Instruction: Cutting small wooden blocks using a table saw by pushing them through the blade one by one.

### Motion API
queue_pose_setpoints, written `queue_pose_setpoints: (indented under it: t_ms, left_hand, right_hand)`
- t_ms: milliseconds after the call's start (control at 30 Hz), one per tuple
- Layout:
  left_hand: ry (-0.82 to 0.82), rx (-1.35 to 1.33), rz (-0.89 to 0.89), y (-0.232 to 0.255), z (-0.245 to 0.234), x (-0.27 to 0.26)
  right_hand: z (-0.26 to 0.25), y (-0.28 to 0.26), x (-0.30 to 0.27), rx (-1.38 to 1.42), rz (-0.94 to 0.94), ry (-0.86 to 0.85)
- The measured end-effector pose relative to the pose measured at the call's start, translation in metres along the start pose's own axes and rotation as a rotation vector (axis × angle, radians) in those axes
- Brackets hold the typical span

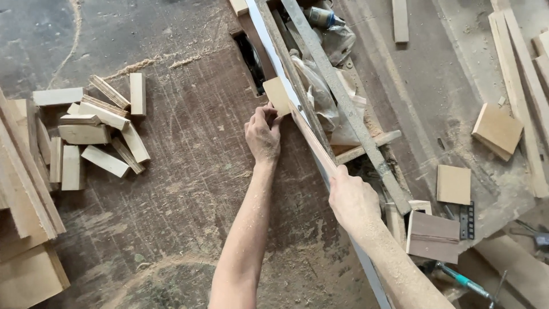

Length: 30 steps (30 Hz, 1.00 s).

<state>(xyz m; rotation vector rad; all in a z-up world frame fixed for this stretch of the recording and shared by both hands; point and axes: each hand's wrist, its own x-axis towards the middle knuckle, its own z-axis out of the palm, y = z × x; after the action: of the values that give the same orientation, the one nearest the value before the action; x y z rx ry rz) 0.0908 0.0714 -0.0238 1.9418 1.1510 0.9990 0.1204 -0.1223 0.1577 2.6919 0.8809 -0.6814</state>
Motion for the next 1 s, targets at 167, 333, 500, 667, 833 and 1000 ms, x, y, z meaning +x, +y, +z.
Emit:
queue_pose_setpoints:
  t_ms: [167, 333, 500, 667, 833, 1000]
  left_hand:
    - [0.082, 0.06, -0.132, 0.007, -0.002, 0.014]
    - [-0.014, 0.205, -0.217, 0.004, -0.013, 0.029]
    - [-0.06, 0.279, -0.2, -0.007, -0.014, 0.046]
    - [-0.218, 0.217, -0.287, -0.004, -0.028, 0.077]
    - [-0.251, 0.278, -0.356, -0.033, -0.014, 0.116]
    - [-0.354, 0.293, -0.43, -0.025, -0.016, 0.152]
  right_hand:
    - [-0.018, -0.018, 0.006, 0.017, 0.005, -0.011]
    - [-0.02, -0.025, 0.015, 0.022, 0.025, -0.022]
    - [-0.022, -0.032, 0.02, 0.034, 0.028, -0.015]
    - [-0.028, -0.041, 0.024, 0.029, 0.033, -0.008]
    - [-0.025, -0.043, 0.028, 0.003, 0.027, -0.003]
    - [-0.034, -0.052, 0.031, 0.028, 0.049, -0.034]
